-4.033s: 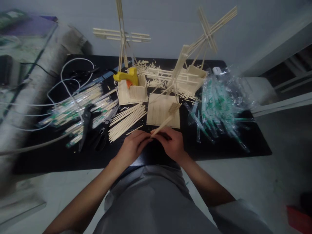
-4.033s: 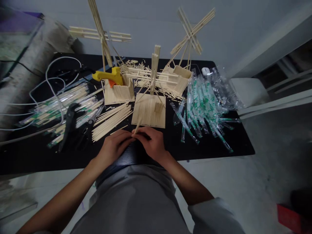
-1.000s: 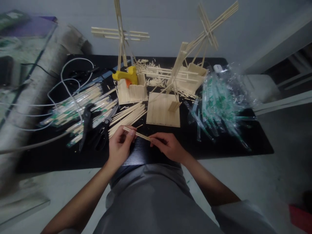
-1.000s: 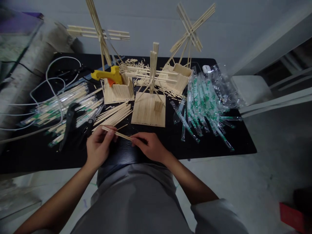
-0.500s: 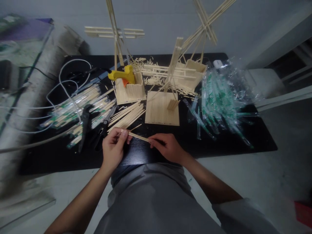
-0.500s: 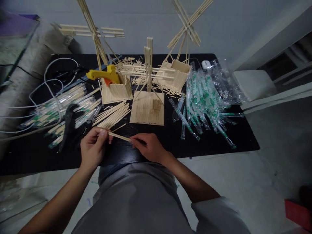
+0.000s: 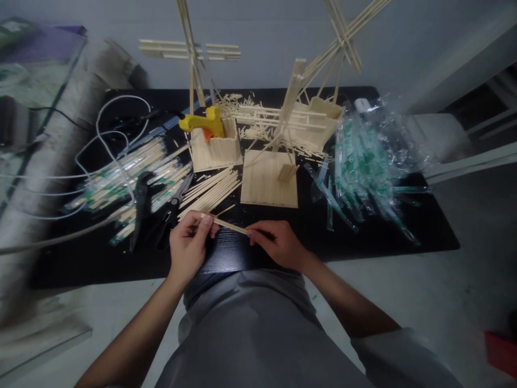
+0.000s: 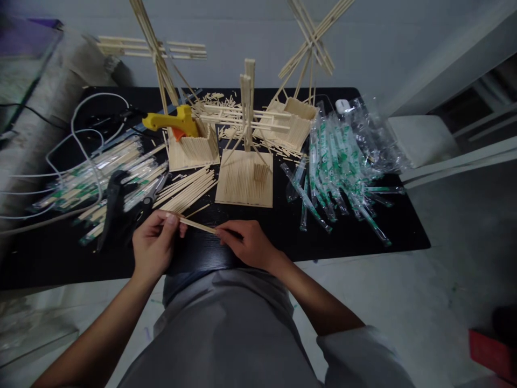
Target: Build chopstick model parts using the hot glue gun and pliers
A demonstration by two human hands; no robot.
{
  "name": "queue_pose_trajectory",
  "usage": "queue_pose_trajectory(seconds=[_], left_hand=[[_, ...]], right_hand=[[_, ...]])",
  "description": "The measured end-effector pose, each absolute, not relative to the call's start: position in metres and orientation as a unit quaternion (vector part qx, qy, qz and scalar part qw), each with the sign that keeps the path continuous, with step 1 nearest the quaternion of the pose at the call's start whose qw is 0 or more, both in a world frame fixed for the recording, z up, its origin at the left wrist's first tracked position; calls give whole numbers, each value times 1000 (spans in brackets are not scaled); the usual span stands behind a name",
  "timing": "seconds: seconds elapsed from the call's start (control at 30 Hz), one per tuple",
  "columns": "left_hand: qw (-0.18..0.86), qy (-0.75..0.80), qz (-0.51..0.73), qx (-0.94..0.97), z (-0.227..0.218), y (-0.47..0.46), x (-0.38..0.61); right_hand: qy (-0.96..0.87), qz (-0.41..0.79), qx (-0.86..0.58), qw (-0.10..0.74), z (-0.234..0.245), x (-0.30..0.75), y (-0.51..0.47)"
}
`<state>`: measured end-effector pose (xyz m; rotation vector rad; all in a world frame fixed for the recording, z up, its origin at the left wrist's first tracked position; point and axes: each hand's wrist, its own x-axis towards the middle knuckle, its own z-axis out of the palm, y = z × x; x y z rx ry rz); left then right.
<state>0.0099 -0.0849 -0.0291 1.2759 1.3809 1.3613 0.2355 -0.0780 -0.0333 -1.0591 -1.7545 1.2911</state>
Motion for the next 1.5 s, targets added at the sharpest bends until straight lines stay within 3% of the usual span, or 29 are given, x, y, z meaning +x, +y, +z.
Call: queue_pose_trajectory(seconds=[0.83,1.5], left_hand=[[446,561,455,528,-26,-84,13],[450,547,426,563,-25,-84,14]], right_hand=[[-688,491,-423,327,-29,238,-79],[-613,526,-458,372,-40,235,-79]])
